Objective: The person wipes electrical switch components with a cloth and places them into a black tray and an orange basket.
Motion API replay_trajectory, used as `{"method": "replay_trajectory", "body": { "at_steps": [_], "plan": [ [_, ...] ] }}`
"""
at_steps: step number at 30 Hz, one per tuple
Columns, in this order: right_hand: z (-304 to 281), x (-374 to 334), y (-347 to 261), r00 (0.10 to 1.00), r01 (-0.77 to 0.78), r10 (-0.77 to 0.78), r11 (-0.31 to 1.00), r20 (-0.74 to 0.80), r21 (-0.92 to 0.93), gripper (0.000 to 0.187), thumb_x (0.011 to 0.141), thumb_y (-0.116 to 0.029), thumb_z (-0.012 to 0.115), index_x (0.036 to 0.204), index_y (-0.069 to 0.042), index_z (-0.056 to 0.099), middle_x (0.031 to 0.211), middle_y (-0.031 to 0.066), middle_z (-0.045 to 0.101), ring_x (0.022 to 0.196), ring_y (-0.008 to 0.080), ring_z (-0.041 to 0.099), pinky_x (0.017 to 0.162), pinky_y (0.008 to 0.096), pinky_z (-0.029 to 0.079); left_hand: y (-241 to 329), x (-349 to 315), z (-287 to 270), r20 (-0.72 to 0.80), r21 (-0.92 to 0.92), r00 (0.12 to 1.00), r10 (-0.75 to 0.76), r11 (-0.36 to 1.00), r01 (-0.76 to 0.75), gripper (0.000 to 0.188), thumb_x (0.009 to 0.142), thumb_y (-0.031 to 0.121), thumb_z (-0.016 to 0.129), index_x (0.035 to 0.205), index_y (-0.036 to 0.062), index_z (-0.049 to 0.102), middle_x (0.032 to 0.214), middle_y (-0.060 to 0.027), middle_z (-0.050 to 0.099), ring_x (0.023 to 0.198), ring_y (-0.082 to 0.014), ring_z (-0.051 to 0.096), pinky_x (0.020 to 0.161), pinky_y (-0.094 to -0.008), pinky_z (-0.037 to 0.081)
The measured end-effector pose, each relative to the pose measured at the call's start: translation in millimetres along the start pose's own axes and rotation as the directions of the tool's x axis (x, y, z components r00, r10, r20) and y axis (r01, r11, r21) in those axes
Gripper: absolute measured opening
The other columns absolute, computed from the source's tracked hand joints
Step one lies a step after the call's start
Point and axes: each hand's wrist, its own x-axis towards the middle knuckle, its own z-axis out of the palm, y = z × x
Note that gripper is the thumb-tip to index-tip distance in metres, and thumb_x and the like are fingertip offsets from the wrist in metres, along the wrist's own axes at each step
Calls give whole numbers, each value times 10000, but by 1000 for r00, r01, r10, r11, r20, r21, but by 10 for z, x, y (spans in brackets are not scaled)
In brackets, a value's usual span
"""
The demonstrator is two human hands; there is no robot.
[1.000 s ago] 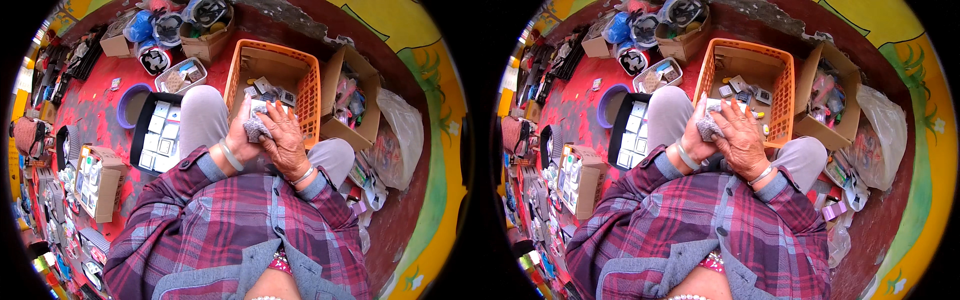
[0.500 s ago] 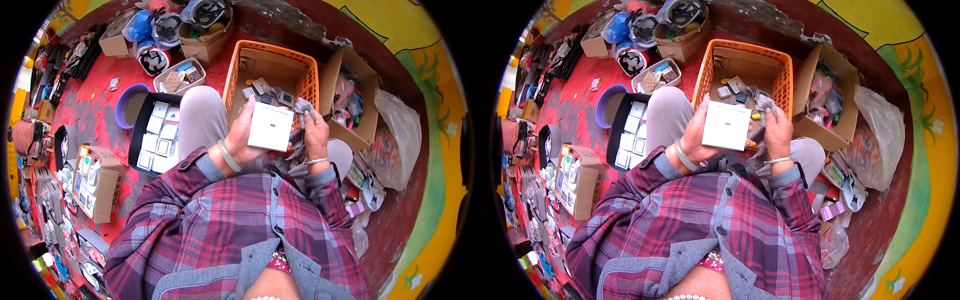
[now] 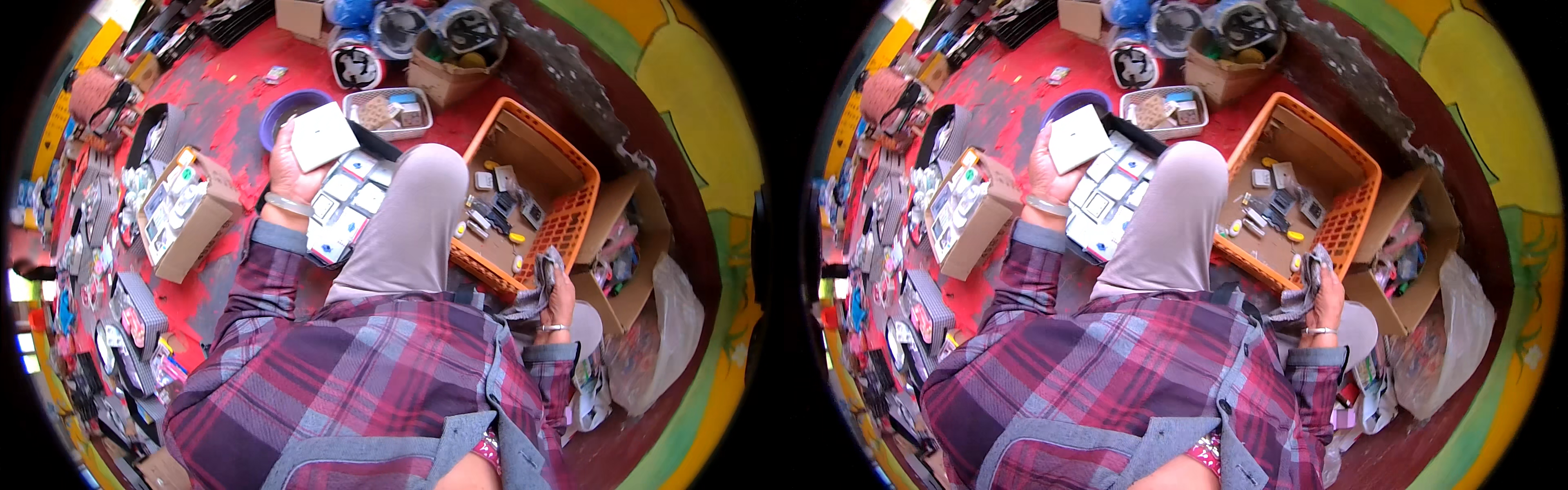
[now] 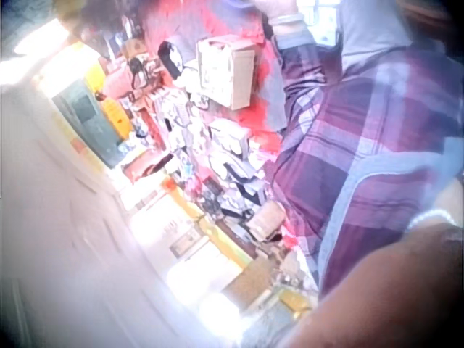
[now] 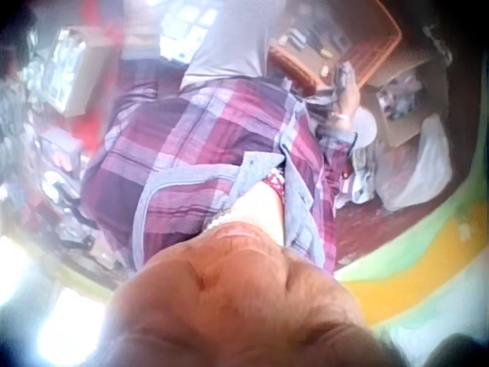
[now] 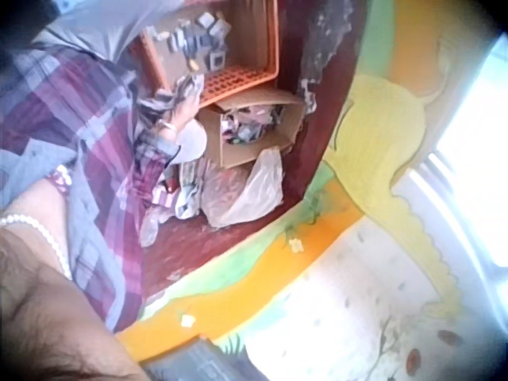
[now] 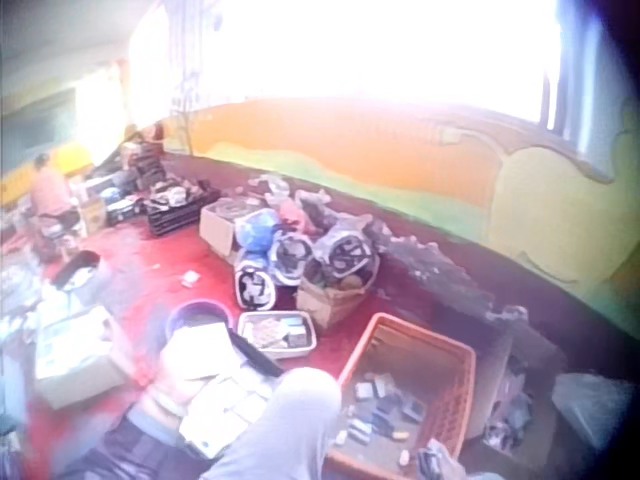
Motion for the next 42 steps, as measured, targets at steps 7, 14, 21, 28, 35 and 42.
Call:
{"method": "replay_trajectory", "body": {
  "at_steps": [7, 14, 21, 28, 35, 42],
  "plan": [
    [-199, 242, 257, 991, -134, 133, 991, -23, -29, 320, 956, -161, 509, 1190, 48, 566, 1072, 116, 661, 916, 189, 659, 815, 295, 525, 469, -279, -1641, -469, 283, 840, 272, 948, -149, 410, 988, 284, 403, 1283, 6, 463, 1245, -167, 573, 1148, -345, 558, 972, -531, 441],
    [-214, 275, 354, 980, -192, 185, 975, -73, -107, 307, 956, -171, 504, 1142, 59, 584, 1050, 131, 663, 903, 209, 661, 790, 309, 535, 57, -493, -3129, -658, 139, 734, 167, 985, -100, 391, 990, 176, 393, 1325, -25, 405, 1301, -205, 520, 1182, -364, 532, 977, -535, 448],
    [-120, 254, 365, 961, -258, 240, 957, -137, -135, 302, 956, -187, 502, 1112, 54, 596, 1018, 126, 673, 860, 214, 670, 771, 312, 536, 71, -304, -3542, -646, 481, 627, 436, 870, -110, 292, 900, 74, 558, 1156, -64, 537, 1114, -170, 608, 972, -258, 614, 844, -360, 487],
    [-409, 393, 588, 970, -234, 214, 949, -115, -209, 327, 946, -196, 511, 1146, 50, 591, 1052, 114, 668, 879, 208, 667, 772, 301, 532, -76, -23, -3202, -661, 744, 540, 521, 551, 378, 404, 845, 96, 643, 1188, -83, 526, 1150, -183, 610, 1056, -286, 597, 916, -378, 464],
    [-388, 383, 591, 959, -281, 271, 938, -78, -202, 339, 942, -189, 519, 1168, 57, 579, 1062, 116, 665, 885, 214, 664, 769, 310, 533, -134, -13, -4675, -633, 755, 429, 644, 390, 527, 368, 754, 109, 669, 1116, 55, 633, 1054, -205, 651, 1041, -301, 615, 901, -355, 467],
    [-405, 346, 607, 959, -284, 266, 923, -101, -261, 353, 937, -216, 538, 1149, 62, 590, 1024, 109, 669, 857, 197, 659, 753, 310, 532, -149, 98, -4450, -602, 641, 599, 528, -128, 757, 326, 813, 103, 528, 1119, 91, 637, 1035, -207, 649, 1049, -329, 607, 907, -378, 480]
  ]
}}
